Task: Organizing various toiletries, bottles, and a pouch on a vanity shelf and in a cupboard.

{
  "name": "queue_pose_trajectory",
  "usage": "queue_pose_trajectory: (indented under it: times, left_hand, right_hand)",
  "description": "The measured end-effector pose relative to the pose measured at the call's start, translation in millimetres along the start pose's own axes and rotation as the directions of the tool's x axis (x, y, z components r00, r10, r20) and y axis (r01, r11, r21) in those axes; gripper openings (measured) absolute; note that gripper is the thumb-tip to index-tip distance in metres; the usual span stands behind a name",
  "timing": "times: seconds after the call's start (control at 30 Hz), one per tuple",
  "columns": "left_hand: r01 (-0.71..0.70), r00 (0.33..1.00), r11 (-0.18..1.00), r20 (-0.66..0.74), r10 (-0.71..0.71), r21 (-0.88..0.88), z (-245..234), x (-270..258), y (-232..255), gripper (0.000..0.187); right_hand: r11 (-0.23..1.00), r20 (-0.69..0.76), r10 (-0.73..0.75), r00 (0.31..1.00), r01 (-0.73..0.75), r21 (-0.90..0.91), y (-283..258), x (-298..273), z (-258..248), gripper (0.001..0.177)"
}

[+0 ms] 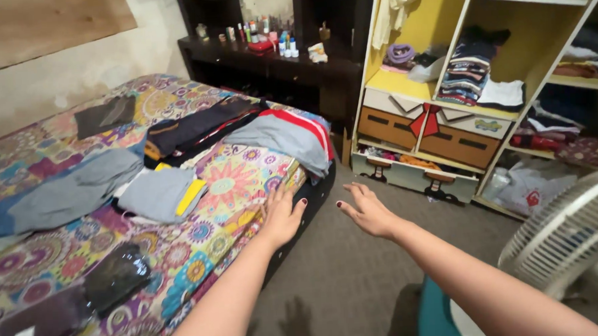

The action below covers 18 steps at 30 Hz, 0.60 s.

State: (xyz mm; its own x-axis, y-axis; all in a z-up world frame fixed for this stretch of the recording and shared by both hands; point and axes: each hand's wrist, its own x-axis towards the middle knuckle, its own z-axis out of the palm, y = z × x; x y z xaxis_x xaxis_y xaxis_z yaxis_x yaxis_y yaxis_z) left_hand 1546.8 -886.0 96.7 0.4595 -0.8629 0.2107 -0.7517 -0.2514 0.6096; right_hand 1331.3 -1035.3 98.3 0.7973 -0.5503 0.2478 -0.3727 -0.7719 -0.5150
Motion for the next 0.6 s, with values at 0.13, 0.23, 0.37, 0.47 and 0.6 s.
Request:
queue_pose_trajectory:
  times: [0.13,0.23,0.37,0.47,0.6]
  left_hand:
    - [-0.196,0.974,0.979,-0.125,0.189,-0.046,35.5,84.3,-29.2,0.063]
    - [-0.196,0.974,0.979,-0.127,0.187,-0.060,33.3,123.5,-12.3,0.061]
    - [-0.060,0.998,0.998,-0.020,0.059,-0.023,28.4,168.2,18.8,0.060]
    - [-0.057,0.998,0.998,-0.008,0.057,-0.020,38.6,205.2,24.4,0.061]
    - [-0.093,0.996,0.995,0.012,0.093,-0.038,51.7,242.9,35.5,0.061]
  right_hand:
    - [1.000,-0.003,-0.014,1.000,0.014,-0.012,25.8,45.7,-20.2,0.066]
    - [1.000,-0.018,0.005,1.000,-0.005,0.022,43.1,76.9,-36.1,0.065]
    - [0.999,-0.044,-0.029,0.999,0.029,-0.017,82.8,117.4,-47.0,0.066]
    - [1.000,-0.047,-0.004,0.999,0.003,-0.020,96.6,142.7,-59.4,0.066]
    - [1.000,-0.082,0.003,0.997,-0.005,-0.026,130.6,172.2,-66.7,0.066]
